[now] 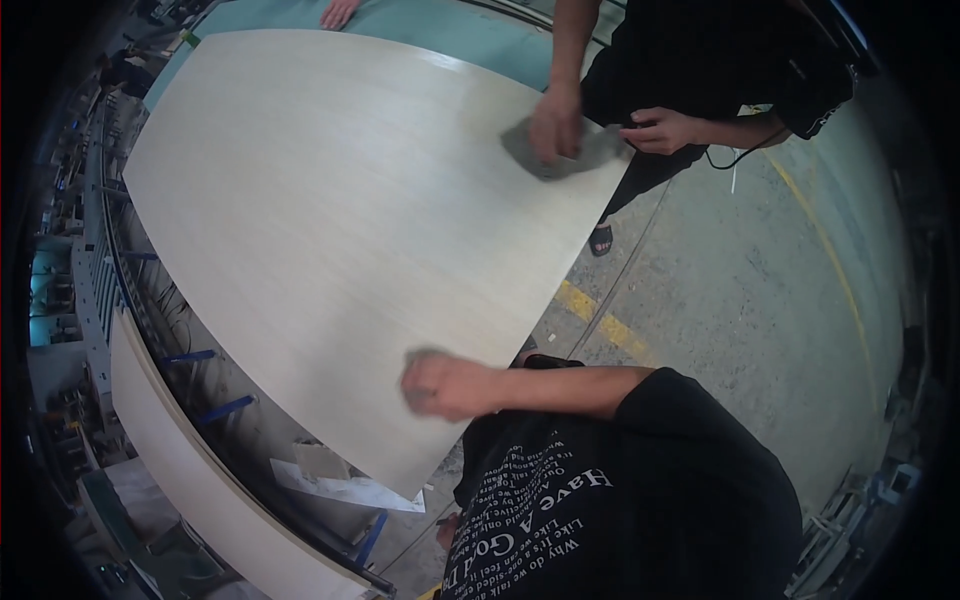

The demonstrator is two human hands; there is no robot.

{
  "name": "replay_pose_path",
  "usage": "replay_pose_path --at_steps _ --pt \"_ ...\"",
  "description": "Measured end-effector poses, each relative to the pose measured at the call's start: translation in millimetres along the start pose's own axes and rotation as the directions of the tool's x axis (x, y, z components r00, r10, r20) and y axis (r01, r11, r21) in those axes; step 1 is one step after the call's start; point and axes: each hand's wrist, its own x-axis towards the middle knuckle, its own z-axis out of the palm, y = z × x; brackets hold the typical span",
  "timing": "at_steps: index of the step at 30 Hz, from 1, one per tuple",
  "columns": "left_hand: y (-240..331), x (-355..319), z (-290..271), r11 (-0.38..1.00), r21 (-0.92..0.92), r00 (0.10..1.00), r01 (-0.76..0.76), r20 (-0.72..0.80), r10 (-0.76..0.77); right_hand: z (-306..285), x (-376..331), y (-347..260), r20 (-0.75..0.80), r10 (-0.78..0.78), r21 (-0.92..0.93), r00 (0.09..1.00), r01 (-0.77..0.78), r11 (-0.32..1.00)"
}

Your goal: Cleaning and inspecting large wooden panels on a production floor using a spray bottle, rag, and a measuring tool.

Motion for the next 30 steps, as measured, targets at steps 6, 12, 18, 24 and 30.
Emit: replay_pose_path --at_steps 6,12,18,24,30 --pt "12.6 -20.5 1.4 0.900 -0.261 0.933 0.350 0.013 -0.359 -49.5 23.7 36.9 -0.015 0.014 0.219 1.000 -0.010 0.976" --pt "-0.9 -27.5 -13.7 0.771 -0.341 0.840 0.538 0.142 -0.523 -272.7 -127.1 126.9 -0.319 0.415 -0.479 0.852 -0.523 0.705" --pt "-15.6 -68.2 -31.9 0.652 -0.283 0.707 0.704 0.370 -0.603 -167.5 -79.0 42.7 -0.002 0.714 -0.565 0.700 -0.590 0.576" --pt "-28.7 -96.7 -38.6 0.516 -0.314 0.599 0.797 0.514 -0.614 -206.6 -123.1 96.6 -0.317 0.404 -0.450 0.858 -0.511 0.732" --pt "-23.7 -67.4 12.7 0.337 -0.676 0.738 0.655 0.477 -0.477 -219.6 -118.1 128.9 -0.590 0.378 -0.488 0.713 -0.689 0.536"
